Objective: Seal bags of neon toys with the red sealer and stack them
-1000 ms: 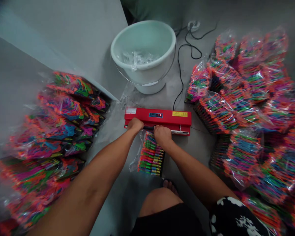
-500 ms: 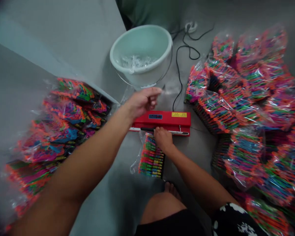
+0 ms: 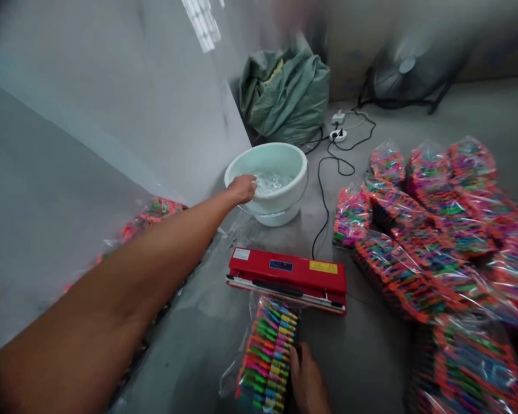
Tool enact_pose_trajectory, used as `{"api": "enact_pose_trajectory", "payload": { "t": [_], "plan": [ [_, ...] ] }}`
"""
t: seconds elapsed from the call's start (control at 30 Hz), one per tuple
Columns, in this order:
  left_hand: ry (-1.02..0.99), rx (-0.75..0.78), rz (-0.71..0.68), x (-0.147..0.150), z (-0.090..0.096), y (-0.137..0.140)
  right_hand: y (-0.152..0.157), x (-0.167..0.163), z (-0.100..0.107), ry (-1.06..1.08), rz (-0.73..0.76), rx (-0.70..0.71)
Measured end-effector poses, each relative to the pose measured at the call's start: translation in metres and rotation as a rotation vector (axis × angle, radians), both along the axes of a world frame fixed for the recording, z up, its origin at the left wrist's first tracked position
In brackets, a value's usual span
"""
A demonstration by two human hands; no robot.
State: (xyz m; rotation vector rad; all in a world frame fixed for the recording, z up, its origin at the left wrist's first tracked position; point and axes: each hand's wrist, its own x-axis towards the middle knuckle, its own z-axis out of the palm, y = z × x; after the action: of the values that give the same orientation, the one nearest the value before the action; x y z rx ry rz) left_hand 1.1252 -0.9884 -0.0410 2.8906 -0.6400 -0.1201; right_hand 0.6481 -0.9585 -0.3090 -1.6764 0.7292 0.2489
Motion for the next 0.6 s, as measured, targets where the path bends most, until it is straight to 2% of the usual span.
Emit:
{"api": "enact_pose_trajectory", "payload": {
  "t": [0.13, 0.2, 0.27, 0.33, 0.4, 0.5, 0.6],
  "plan": [
    [-0.187, -0.136, -0.102, -0.028, -0.009, 0.037, -0.010, 0.000, 0.006, 0.078, -0.012, -0.060],
    [-0.161, -0.182, -0.125, -0.057, -0.009, 0.076, -0.015, -0.005, 0.005, 0.088, -0.011, -0.077],
    [-0.038, -0.176, -0.117, -0.101, -0.014, 0.130, -0.016, -0.010, 0.001, 0.068, 0.012, -0.075],
    [0.167, -0.145, -0.093, -0.161, -0.023, 0.197, -0.011, -0.008, -0.001, 0.039, 0.072, -0.021],
    [0.474, -0.105, -0.048, -0.234, -0.031, 0.271, 0.003, 0.004, 0.004, 0.013, 0.193, 0.073],
    [0.862, -0.143, 0.249, -0.348, -0.028, 0.375, 0.043, 0.038, 0.033, -0.060, 0.459, 0.164],
    [1.075, -0.268, 0.562, -0.446, -0.007, 0.458, 0.109, 0.076, 0.079, -0.196, 0.792, 0.171]
  ]
}}
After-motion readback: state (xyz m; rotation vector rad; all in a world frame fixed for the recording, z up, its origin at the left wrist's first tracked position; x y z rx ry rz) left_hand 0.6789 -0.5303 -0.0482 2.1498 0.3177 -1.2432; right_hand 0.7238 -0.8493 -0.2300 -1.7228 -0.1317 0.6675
